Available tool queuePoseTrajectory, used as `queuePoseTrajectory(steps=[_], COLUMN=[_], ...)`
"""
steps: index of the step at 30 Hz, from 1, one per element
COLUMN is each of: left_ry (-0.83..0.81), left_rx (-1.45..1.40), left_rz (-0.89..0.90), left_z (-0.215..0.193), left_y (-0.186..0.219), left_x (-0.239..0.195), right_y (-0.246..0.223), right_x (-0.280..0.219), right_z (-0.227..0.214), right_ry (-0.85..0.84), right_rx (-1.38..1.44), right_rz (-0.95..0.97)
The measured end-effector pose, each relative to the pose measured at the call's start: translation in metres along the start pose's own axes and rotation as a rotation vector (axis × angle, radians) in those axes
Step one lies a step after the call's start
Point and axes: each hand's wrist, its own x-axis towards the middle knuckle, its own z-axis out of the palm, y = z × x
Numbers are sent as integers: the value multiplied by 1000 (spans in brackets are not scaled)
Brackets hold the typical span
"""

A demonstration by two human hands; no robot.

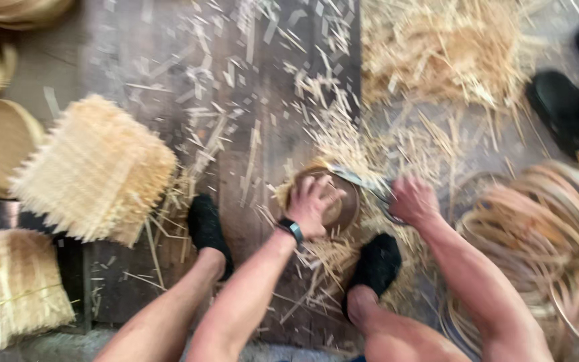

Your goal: The person sits on the floor and repeatedly assembles small round bamboo bowls by placing a woven mat over a wooden mold, trimming the edges with shears, and removing the mold. The person handles bamboo mats, wooden molds, and shears throughout the process.

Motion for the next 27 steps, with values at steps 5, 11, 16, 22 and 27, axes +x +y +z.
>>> queuePoseTrajectory(steps=[5,11,16,22,27], left_ry=[296,107,262,123,403], left_rx=[-257,-95,-224,-54,-287], left_rz=[-377,-186,-348,-245,-384], left_z=[10,4,15,21,28], left_y=[34,20,29,15,24], left_x=[-18,-13,-18,-6,-9], right_y=[1,-16,2,-10,9], right_x=[-5,0,-13,-9,-14], right_z=[-16,-21,-12,9,-2], right_ry=[111,-157,-5,128,-113], right_rx=[-25,9,-2,70,40], right_rz=[-64,57,15,-25,43])
